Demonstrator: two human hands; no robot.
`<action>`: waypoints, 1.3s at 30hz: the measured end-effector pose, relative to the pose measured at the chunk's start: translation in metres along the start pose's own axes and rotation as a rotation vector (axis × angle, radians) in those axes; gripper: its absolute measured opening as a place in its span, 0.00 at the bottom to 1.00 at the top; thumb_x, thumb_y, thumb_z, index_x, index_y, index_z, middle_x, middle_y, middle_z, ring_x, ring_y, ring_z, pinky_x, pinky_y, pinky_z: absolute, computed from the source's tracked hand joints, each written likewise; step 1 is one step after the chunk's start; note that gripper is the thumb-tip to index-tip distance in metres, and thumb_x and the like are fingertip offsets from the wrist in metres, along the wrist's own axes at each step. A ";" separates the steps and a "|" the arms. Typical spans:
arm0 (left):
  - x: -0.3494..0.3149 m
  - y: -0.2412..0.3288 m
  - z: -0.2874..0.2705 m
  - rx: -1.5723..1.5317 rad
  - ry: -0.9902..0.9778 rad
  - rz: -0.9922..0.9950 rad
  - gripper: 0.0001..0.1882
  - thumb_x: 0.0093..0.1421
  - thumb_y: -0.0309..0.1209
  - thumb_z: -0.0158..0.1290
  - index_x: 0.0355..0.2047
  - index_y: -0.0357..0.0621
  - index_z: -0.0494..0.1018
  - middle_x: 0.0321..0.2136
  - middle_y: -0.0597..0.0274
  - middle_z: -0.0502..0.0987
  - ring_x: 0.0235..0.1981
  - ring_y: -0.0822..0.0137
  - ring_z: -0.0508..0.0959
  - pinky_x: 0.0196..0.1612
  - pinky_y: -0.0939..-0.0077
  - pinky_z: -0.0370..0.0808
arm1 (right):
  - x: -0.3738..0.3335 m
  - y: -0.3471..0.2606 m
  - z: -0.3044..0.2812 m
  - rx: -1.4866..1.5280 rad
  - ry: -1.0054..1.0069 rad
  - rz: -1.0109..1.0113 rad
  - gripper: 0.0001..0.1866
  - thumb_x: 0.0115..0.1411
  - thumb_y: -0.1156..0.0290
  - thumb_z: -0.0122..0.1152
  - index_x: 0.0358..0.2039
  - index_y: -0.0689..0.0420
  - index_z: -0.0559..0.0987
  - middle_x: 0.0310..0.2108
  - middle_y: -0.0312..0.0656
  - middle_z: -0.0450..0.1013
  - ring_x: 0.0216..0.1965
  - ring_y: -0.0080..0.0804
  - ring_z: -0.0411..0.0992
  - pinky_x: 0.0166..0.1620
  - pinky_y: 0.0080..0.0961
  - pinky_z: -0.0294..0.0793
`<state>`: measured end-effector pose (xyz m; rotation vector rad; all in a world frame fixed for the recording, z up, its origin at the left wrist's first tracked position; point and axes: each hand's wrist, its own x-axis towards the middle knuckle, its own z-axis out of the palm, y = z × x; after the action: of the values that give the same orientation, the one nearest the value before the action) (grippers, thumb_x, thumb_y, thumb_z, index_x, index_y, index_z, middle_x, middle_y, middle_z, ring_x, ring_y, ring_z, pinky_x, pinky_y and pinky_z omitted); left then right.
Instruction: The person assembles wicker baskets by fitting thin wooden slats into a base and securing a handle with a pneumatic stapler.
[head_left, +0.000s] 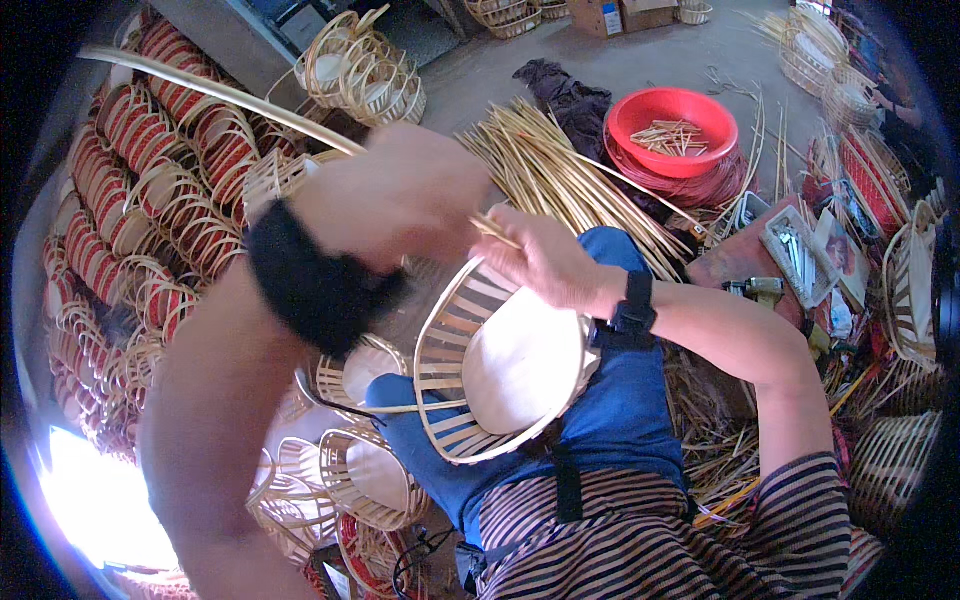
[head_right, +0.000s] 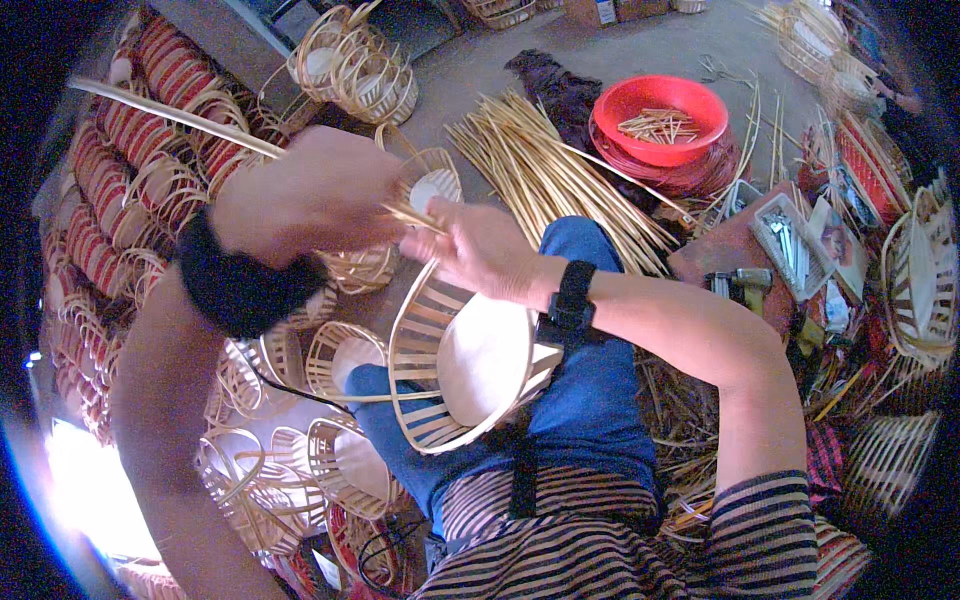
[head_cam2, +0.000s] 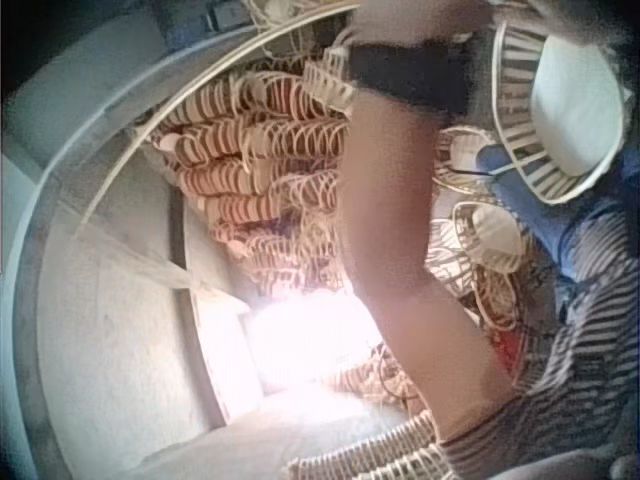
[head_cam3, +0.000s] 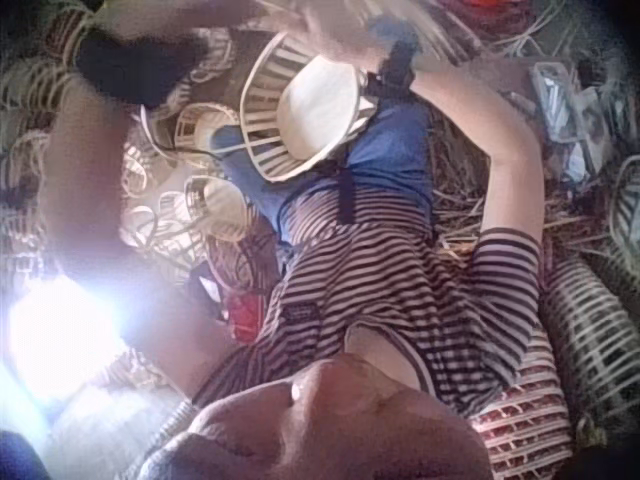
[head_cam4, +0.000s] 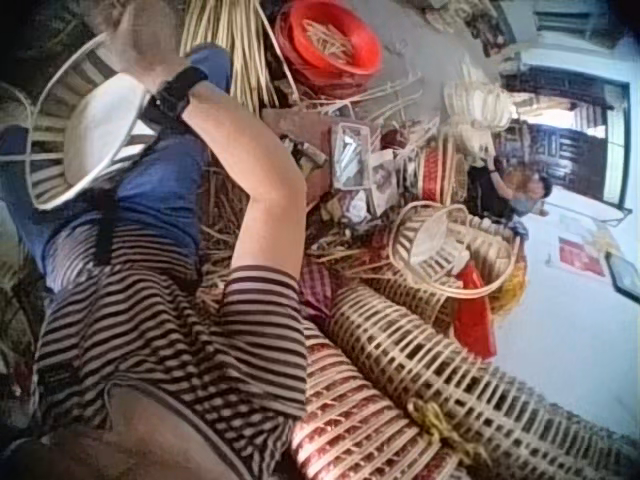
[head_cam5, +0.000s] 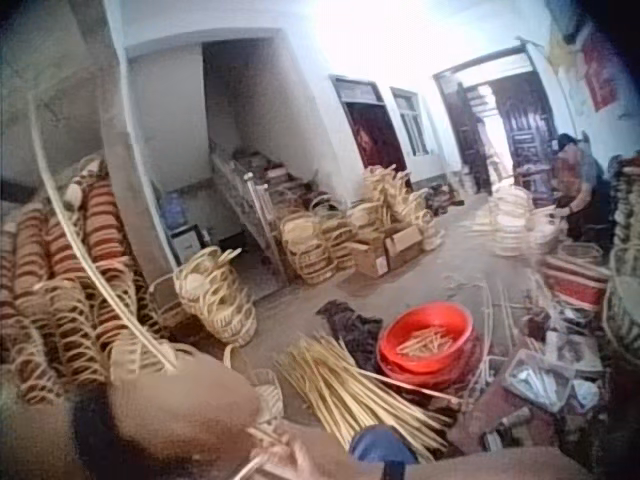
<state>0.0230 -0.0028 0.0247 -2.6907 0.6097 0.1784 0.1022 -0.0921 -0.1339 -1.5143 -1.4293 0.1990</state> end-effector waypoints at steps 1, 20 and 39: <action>-0.019 -0.004 -0.006 0.045 0.004 -0.104 0.15 0.43 0.41 0.50 0.18 0.40 0.71 0.16 0.50 0.70 0.21 0.53 0.72 0.24 0.66 0.68 | 0.005 0.007 0.007 0.017 0.084 -0.081 0.18 0.54 0.55 0.44 0.22 0.59 0.67 0.13 0.48 0.64 0.13 0.46 0.63 0.17 0.34 0.59; -0.100 0.053 0.086 -0.136 0.693 -0.897 0.10 0.50 0.36 0.48 0.30 0.45 0.71 0.19 0.59 0.71 0.21 0.62 0.72 0.22 0.76 0.68 | -0.005 -0.003 -0.001 -0.015 -0.008 0.024 0.14 0.54 0.59 0.45 0.25 0.58 0.65 0.15 0.49 0.64 0.20 0.47 0.64 0.21 0.35 0.59; -0.048 0.050 0.089 -0.122 0.674 -0.755 0.15 0.47 0.33 0.49 0.37 0.47 0.68 0.21 0.62 0.68 0.22 0.62 0.71 0.23 0.72 0.67 | 0.024 -0.004 0.001 -0.476 0.219 -0.408 0.22 0.45 0.51 0.53 0.29 0.58 0.65 0.22 0.43 0.65 0.22 0.39 0.67 0.22 0.28 0.65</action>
<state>-0.0459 0.0084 -0.0641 -2.8572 -0.3014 -0.9315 0.1055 -0.0726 -0.1197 -1.5121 -1.6381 -0.5752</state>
